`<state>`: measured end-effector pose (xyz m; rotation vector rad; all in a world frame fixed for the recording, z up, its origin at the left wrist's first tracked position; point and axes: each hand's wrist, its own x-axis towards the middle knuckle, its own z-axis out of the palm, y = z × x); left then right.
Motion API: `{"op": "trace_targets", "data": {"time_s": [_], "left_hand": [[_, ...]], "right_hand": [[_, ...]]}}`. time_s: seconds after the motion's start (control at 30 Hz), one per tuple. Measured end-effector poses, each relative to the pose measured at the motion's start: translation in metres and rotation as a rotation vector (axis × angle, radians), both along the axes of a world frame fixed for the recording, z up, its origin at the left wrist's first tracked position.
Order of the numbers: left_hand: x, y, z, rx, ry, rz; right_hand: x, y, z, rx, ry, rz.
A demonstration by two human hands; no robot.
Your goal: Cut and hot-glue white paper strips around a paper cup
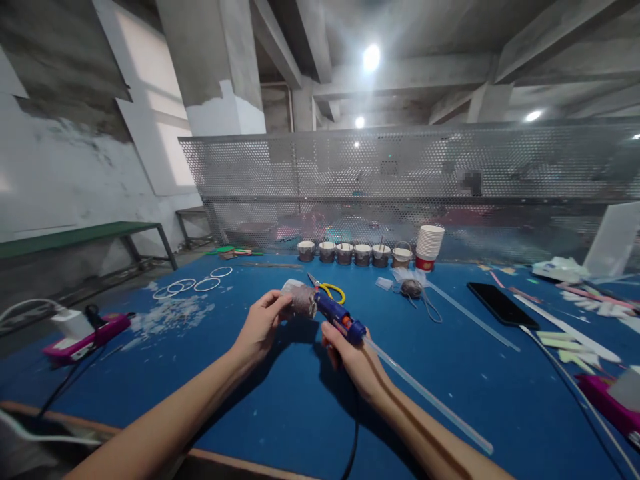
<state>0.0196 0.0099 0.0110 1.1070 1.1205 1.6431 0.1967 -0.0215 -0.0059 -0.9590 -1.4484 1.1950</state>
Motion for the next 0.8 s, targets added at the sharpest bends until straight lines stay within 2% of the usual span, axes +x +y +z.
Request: {"op": "trace_targets", "data": {"time_s": [0.1,0.2,0.43,0.6,0.7,0.8], "left_hand": [[-0.001,-0.001,0.003,0.019,0.003,0.02],[-0.001,-0.001,0.003,0.037,0.023,0.038],[-0.002,0.002,-0.004,0.046,0.12,0.071],[0.0,-0.001,-0.005,0.021,0.197,0.059],[0.003,-0.005,-0.005,0.056,0.311,0.039],[0.006,-0.012,-0.003,0.136,0.453,0.009]], "right_hand": [[-0.002,-0.002,-0.005,0.011,-0.044,0.073],[-0.003,-0.003,-0.006,0.017,-0.046,0.069],[-0.003,-0.004,0.001,-0.013,0.002,-0.051],[-0.003,0.002,-0.006,-0.038,0.058,-0.146],[-0.003,0.008,-0.008,-0.016,0.094,-0.25],[-0.005,0.013,-0.006,-0.01,0.173,-0.24]]}}
